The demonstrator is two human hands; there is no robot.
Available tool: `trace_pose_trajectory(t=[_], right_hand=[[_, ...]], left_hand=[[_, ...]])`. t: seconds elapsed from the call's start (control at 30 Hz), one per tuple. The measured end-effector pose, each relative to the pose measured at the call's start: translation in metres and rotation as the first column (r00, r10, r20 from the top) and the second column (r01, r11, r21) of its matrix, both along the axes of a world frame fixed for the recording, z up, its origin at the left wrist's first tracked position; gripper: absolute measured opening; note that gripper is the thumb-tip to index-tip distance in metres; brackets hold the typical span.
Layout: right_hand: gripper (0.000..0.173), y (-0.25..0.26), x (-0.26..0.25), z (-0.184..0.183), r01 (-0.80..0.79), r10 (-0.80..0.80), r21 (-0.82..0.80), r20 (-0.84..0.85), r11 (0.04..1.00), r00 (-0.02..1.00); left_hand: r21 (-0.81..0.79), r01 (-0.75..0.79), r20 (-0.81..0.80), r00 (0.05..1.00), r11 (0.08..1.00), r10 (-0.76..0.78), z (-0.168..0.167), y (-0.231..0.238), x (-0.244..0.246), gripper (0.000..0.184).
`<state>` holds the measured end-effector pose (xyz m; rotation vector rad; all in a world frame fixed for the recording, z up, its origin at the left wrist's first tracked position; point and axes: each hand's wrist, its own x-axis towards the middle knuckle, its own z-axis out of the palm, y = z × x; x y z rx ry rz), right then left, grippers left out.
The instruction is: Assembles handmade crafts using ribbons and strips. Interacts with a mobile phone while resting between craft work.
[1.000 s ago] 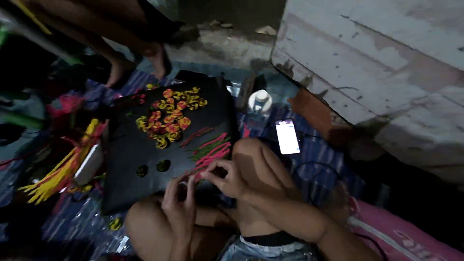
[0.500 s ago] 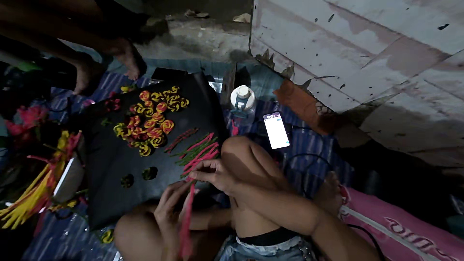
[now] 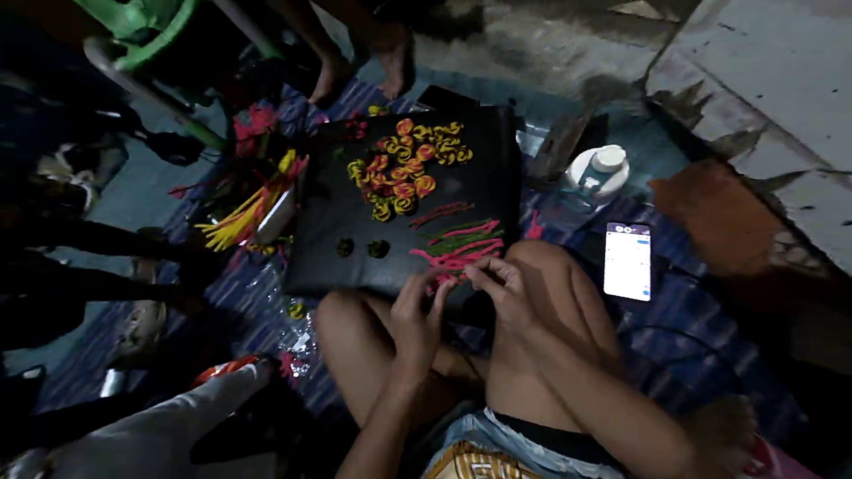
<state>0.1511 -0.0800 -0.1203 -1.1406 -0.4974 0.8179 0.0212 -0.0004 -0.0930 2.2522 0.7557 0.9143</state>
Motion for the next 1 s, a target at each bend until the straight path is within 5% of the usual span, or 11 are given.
trace_pose_trajectory(t=[0.1,0.2,0.23,0.3,0.37,0.4,0.47,0.57,0.63,0.77,1.0], right_hand=[[0.012,-0.001,-0.001,0.002,0.012,-0.012,-0.019,-0.026,1.000,1.000],[0.012,-0.003,-0.001,0.000,-0.002,0.003,0.033,-0.006,0.999,1.000],[0.011,-0.003,-0.002,-0.002,-0.010,0.009,0.065,0.017,0.998,1.000],[0.012,-0.003,-0.002,-0.004,-0.019,0.013,0.142,0.044,0.990,0.999],[0.013,-0.003,-0.002,-0.006,-0.030,0.018,0.194,0.064,0.981,0.998],[0.013,-0.003,-0.001,-0.006,-0.031,0.020,0.199,0.060,0.980,0.998],[0.012,-0.002,0.000,-0.005,-0.028,0.024,0.154,0.033,0.988,0.999],[0.011,-0.003,0.002,0.000,-0.023,0.024,0.049,-0.017,0.999,1.000],[0.012,-0.003,0.003,0.002,-0.015,0.016,0.019,-0.046,1.000,0.999],[0.013,-0.003,0.004,0.001,-0.005,0.006,0.005,-0.088,1.000,0.996],[0.012,-0.003,0.003,-0.002,0.032,-0.029,0.086,-0.033,0.996,0.999]], left_hand=[[0.011,0.112,-0.140,0.984,0.994,-0.109,0.006,-0.004,-0.006,0.027],[-0.420,0.224,-0.020,0.967,0.879,-0.255,0.013,0.001,-0.010,0.021],[-0.587,0.247,0.063,0.964,0.771,-0.260,0.017,0.002,-0.010,0.018],[-0.882,0.271,0.199,0.956,0.386,-0.216,0.025,0.006,-0.011,0.023],[-0.948,0.317,0.318,0.928,-0.034,-0.193,0.024,0.011,-0.013,0.027],[-0.936,0.326,0.345,0.925,-0.134,-0.158,0.022,0.010,-0.014,0.027],[-0.947,0.319,0.320,0.943,-0.025,-0.095,0.023,0.005,-0.013,0.030],[-0.749,0.311,0.238,0.950,0.585,-0.201,0.014,0.001,-0.015,0.027],[-0.438,0.348,0.139,0.937,0.829,-0.320,0.008,0.003,-0.014,0.024],[-0.028,0.324,-0.107,0.939,0.946,-0.325,0.011,0.010,-0.011,0.022],[0.024,0.272,-0.001,0.962,0.962,-0.272,0.005,0.007,-0.007,0.017]])
